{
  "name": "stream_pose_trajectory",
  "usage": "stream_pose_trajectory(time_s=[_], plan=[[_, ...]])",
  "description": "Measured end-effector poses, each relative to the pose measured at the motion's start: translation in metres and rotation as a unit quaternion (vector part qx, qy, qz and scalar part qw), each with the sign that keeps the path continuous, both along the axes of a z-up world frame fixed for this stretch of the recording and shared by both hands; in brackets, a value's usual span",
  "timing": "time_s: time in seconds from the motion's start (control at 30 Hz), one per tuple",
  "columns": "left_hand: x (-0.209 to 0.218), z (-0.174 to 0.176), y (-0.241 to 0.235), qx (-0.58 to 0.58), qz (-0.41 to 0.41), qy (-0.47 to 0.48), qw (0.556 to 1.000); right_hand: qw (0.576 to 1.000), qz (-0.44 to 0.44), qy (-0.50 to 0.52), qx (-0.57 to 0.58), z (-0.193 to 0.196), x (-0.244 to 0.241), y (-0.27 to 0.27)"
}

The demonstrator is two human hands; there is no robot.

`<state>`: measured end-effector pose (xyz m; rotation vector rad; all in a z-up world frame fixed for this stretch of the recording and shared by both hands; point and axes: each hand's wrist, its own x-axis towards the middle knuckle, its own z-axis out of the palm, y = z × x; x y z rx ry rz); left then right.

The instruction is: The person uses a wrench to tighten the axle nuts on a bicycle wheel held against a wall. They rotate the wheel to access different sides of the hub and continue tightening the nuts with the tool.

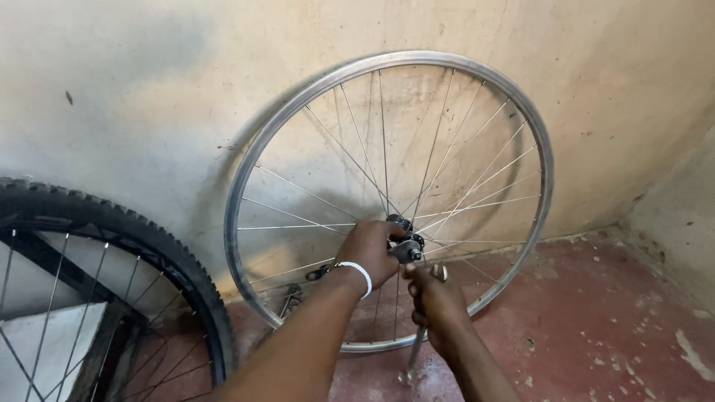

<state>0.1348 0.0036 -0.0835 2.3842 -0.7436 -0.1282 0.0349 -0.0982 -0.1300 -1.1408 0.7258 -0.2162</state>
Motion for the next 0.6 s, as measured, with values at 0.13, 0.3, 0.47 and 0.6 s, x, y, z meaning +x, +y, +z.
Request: stream_pose_trajectory(time_s=[0.13, 0.3, 0.47, 0.6], plan=[[-0.006, 0.006, -0.002, 0.035, 0.02, 0.009, 0.999, 0.989, 0.084, 0.106, -0.055, -0.028, -0.002, -0.017], [-0.007, 0.009, -0.006, 0.094, 0.027, 0.003, 0.995, 0.994, 0.092, -0.013, -0.048, -0.032, -0.011, -0.037], [-0.017, 0.029, -0.004, 0.13, 0.035, -0.025, 0.991, 0.883, 0.233, 0.008, -0.408, 0.013, -0.014, -0.068], [-0.018, 0.033, -0.001, 0.149, 0.023, -0.042, 0.988, 0.784, 0.301, 0.043, -0.541, 0.061, -0.02, -0.08]])
